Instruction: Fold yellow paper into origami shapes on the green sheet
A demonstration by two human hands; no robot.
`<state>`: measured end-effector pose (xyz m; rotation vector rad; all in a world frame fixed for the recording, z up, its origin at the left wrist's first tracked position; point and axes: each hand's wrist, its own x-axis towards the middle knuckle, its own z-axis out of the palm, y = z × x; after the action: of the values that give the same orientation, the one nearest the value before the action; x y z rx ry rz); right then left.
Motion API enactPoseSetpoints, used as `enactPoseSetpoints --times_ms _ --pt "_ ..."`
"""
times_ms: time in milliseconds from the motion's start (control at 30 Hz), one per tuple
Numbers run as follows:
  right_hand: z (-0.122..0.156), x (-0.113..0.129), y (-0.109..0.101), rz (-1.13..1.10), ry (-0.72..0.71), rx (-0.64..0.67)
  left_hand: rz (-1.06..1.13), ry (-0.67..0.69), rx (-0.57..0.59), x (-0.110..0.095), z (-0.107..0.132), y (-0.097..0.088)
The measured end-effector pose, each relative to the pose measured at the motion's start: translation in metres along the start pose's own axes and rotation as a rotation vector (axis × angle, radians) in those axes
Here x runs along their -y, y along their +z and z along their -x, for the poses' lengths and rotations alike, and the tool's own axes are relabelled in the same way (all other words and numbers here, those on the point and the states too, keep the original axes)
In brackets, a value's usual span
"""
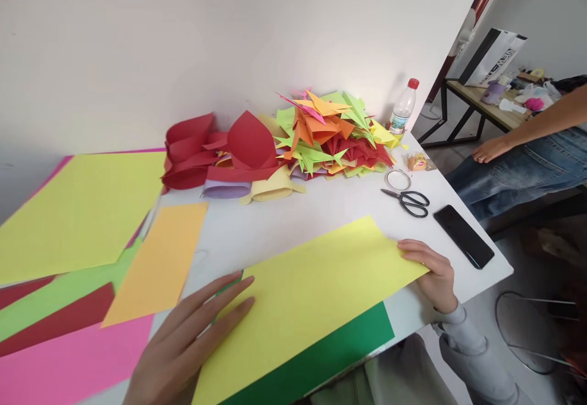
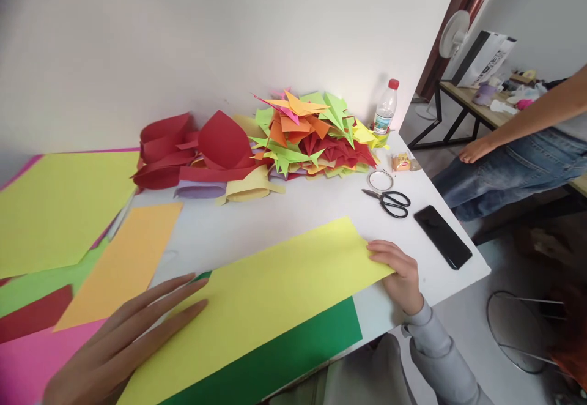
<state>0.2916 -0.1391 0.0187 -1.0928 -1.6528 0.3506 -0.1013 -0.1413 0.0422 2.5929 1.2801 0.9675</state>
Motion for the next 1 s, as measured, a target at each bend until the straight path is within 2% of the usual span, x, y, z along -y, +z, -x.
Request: enactPoseSetpoints --times_ms 200,300,367,433,533,633,733,900,1000 --pt "-0.017 0.005 -0.004 0.042 -0.010 -0.206 -0.066 0.056 -0.174 -0.007 -0.042 -0.012" --pt "-0.021 0.006 -0.005 0.048 -0.056 -0.289 -0.077 0.100 -0.222 -0.004 -0.048 -0.010" --pt "-0.021 0.003 -0.004 0.079 -0.086 -0.293 -0.087 0.118 -0.239 0.004 -0.045 -0.002" --pt "-0.018 -0.004 -0.003 0.123 -0.085 -0.220 -0.077 0.108 -0.216 0.018 -0.037 0.011" --pt "-0.012 -0.019 0.002 0.129 -0.077 -0.010 0.042 0.071 -0.098 0.043 -0.022 0.034" --pt "-0.005 -0.036 0.006 0.130 -0.098 0.178 0.110 0.106 0.024 0.062 -0.010 0.051" --pt "-0.005 -0.046 0.005 0.227 -0.114 0.360 0.113 0.100 0.072 0.071 -0.003 0.058" --pt "-0.022 -0.054 0.004 0.360 -0.102 0.693 0.109 0.071 0.133 0.081 0.000 0.062" --pt "-0.032 -0.059 0.004 0.333 -0.023 0.784 0.105 0.065 0.193 0.090 -0.001 0.065"
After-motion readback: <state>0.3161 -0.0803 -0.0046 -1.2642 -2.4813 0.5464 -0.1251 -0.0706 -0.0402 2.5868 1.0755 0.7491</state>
